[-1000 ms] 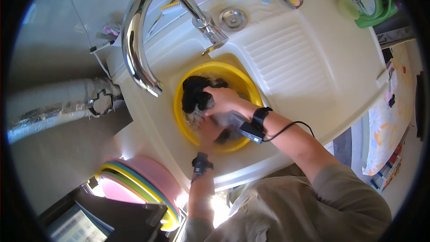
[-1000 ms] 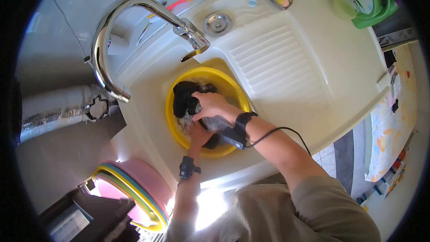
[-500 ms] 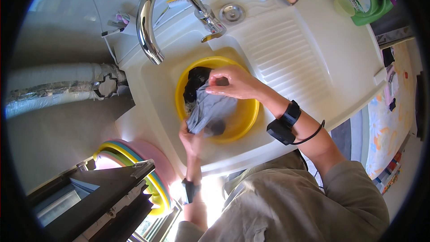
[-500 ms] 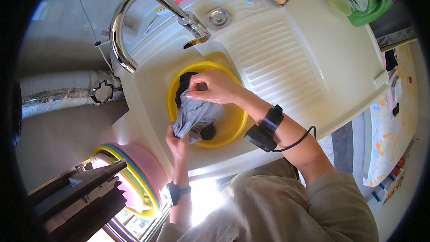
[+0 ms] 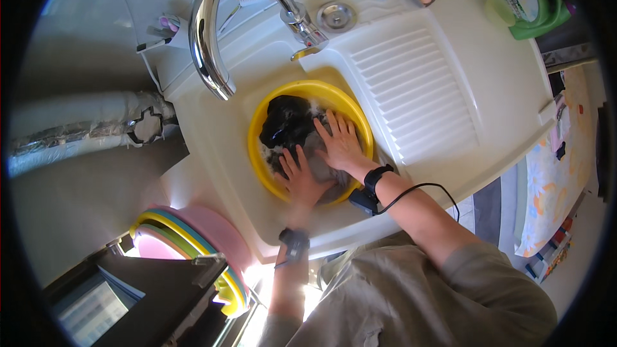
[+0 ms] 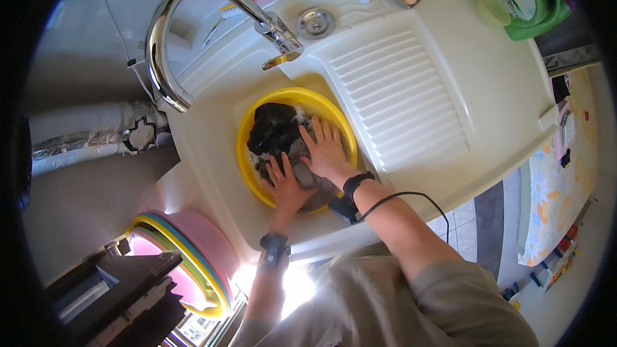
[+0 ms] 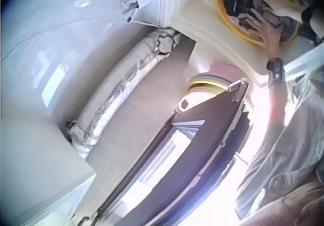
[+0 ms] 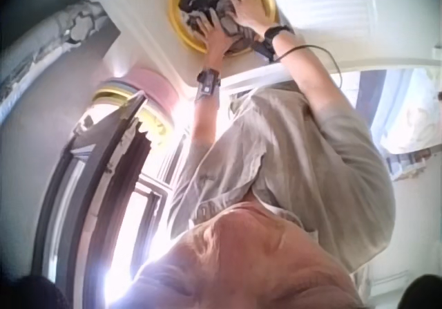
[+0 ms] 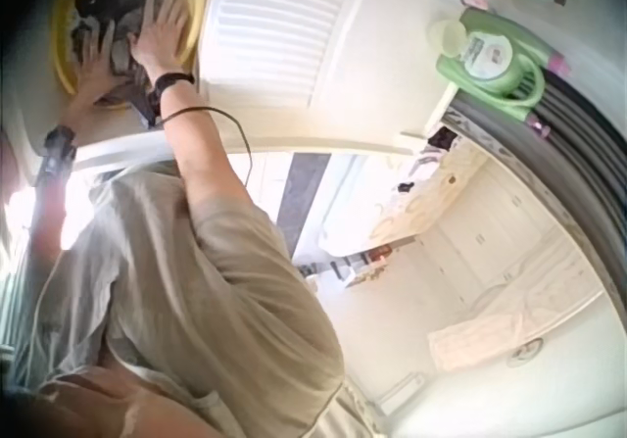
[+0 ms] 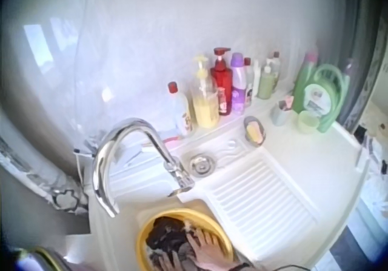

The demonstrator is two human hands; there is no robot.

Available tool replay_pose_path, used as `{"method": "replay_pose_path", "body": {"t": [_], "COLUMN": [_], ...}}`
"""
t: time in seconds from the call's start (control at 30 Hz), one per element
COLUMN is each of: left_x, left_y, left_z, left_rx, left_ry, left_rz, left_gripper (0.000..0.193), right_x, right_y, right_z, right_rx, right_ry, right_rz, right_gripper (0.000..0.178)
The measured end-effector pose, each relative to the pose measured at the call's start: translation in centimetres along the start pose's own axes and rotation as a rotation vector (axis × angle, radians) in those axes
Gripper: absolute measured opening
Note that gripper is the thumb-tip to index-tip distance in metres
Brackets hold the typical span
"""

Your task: Hand-washing a black garment in a yellow basin inside a sink.

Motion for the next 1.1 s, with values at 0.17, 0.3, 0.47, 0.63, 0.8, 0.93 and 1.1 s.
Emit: {"method": "replay_pose_path", "body": {"t": [0.17, 0.3, 0.47, 0.63, 0.8, 0.93, 1.1], "left_x": [-1.7, -2.7, -2.8, -3.6, -3.5, -2.3, -2.1], "left_y": [-2.7, -4.0, -5.1, -7.0, -6.2, -0.7, 1.3], "left_z": [0.7, 0.6, 0.6, 1.6, 3.1, 1.8, 4.3], "left_rx": [0.022, 0.091, -0.023, -0.178, -0.122, 0.701, 0.479], "left_ry": [0.135, 0.214, 0.188, 0.295, 0.168, 0.033, 0.146], "left_rz": [0.103, 0.143, 0.125, 0.281, 0.265, -0.381, -0.218], "left_gripper": [0.134, 0.123, 0.101, 0.085, 0.072, 0.064, 0.09], "right_x": [-1.1, -2.8, -5.5, -7.9, -5.4, -1.9, -1.1], "right_y": [-1.2, -2.8, -5.6, -3.2, 4.8, 9.4, 9.5], "right_z": [0.0, -0.5, -1.7, -1.5, 3.2, 4.2, 3.0], "right_rx": [0.057, 0.125, -0.123, -0.137, -0.355, -0.502, -0.669], "right_ry": [-0.017, -0.039, -0.137, -0.09, 0.137, 0.224, 0.032], "right_rz": [-0.007, -0.122, 0.366, 0.17, 0.047, -0.119, -0.256], "right_gripper": [0.065, 0.056, 0.052, 0.051, 0.055, 0.053, 0.049]}}
Point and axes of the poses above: each hand's wrist, its own x-axis away from the middle knuckle, its own y-axis out of the back of the hand, z = x × y, the point moved 5 cm from there along -x, towards the middle knuckle, and after that the axes turned 9 degrees about x, right-handed, at the moved point
